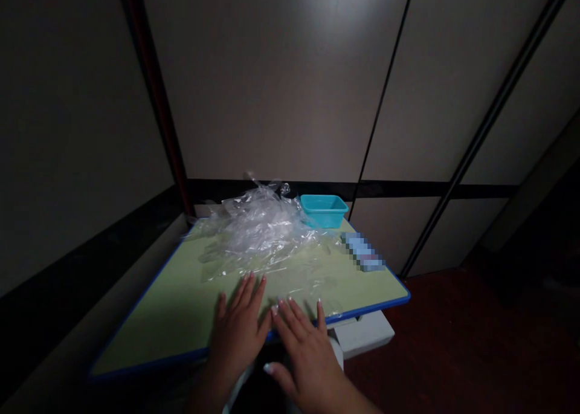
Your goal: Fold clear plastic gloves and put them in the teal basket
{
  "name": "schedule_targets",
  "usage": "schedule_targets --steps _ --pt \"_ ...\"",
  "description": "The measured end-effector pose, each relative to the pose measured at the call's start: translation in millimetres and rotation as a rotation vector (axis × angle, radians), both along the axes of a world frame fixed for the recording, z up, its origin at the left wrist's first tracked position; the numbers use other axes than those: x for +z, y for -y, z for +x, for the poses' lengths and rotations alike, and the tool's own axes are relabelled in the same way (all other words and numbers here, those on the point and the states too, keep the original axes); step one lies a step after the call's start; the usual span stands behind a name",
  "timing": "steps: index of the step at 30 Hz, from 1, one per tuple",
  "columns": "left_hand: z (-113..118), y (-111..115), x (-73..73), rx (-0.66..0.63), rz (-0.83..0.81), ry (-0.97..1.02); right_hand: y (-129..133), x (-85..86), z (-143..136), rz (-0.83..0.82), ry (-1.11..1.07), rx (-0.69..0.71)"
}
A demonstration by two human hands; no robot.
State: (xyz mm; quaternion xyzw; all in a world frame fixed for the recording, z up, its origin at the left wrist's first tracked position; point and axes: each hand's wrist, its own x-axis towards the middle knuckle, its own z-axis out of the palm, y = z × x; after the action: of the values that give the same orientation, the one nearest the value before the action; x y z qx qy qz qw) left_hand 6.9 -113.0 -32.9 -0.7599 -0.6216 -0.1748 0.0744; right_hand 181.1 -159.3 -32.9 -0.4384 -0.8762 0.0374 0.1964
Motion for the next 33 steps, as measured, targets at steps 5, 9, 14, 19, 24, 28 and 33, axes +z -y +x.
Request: schedule_targets --steps 5,9,14,19,24,28,33 --pt "0.0 -4.4 -4.6 0.004 -0.144 -0.076 -0.7 -9.2 8.2 -0.103 -0.052 -0.113" --pt "-0.9 -6.9 -4.7 -0.002 -0.157 -0.107 -3.1 -7.5 27.3 -0.121 -0.076 -0.185" --pt "-2.3 -9.9 -4.9 -0.010 -0.173 -0.107 -2.5 -3.2 26.2 -0.123 -0.098 -0.159" --pt "-2.3 -8.7 -5.7 -0.009 -0.174 -0.101 -7.6 -6.9 32.0 -0.107 -0.090 -0.173" --pt "-1.7 -6.2 -4.9 -0.006 -0.154 -0.101 -13.9 -11.0 50.9 -0.042 -0.063 -0.284" --pt "-1.3 -5.4 -6.1 -0.011 -0.153 -0.100 -11.0 -12.6 45.4 -0.025 -0.068 -0.263" --pt "-2.4 -4.8 -9.9 -0.007 -0.161 -0.058 -12.6 -7.7 41.0 -0.023 -0.079 -0.171"
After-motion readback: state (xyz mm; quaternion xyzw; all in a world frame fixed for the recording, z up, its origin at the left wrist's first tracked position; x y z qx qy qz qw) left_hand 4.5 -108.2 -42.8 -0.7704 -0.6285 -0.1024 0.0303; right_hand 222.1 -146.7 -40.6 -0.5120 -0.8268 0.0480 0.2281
